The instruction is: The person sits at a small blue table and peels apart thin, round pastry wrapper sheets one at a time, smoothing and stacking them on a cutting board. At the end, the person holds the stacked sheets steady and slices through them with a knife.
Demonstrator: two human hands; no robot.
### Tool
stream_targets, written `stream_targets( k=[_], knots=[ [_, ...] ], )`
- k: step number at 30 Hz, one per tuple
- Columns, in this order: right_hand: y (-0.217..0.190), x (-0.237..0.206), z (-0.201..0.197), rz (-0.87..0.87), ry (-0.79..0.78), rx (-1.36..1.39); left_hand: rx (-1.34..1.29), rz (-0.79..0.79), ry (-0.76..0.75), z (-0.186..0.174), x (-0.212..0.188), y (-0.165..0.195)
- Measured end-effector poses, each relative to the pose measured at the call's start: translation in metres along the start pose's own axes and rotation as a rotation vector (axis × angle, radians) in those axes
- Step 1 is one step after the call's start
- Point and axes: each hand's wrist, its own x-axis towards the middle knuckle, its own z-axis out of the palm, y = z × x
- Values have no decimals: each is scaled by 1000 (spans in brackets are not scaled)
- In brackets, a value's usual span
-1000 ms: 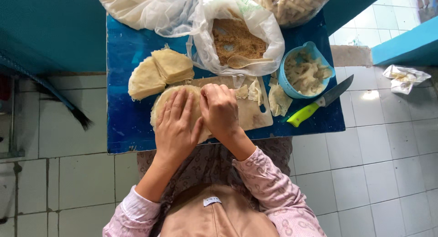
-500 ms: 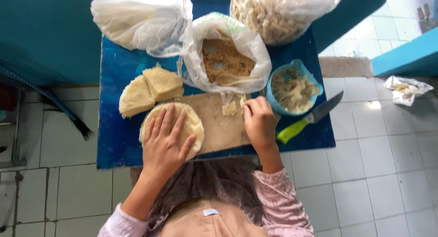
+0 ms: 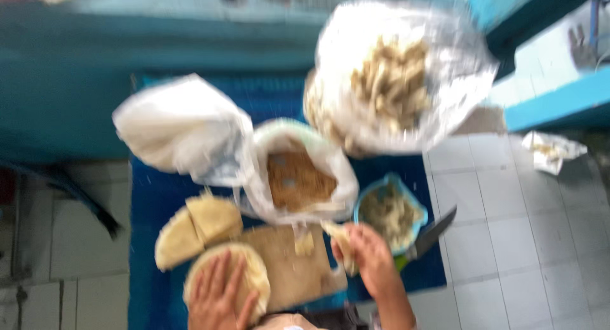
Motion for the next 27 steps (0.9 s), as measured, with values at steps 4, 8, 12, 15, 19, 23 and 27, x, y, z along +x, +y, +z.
stream_targets(
  k=[4, 8, 12, 15, 19, 23, 27],
  knots=[
    [-3, 7, 31, -40, 102, -666, 72, 43, 50, 7, 13, -15],
    [21, 3, 66, -805, -65, -1050, 144, 137, 190, 20, 18, -23],
    [51, -35, 81, -1017, -111, -1366, -16, 29, 26, -5, -24, -7],
    [68, -51, 84, -1064, -47, -1360, -120, 20, -18, -25, -35, 0],
    [82, -81, 73, -1072, 46, -1338, -239, 13, -28, -55, -64, 9],
    [78, -115, 54, -1135, 295, -1386, -550, 6, 128, -74, -92, 6],
    [65, -134, 36, -1134, 371, -1486, -746, 0, 372, -80, -113, -1]
  ],
)
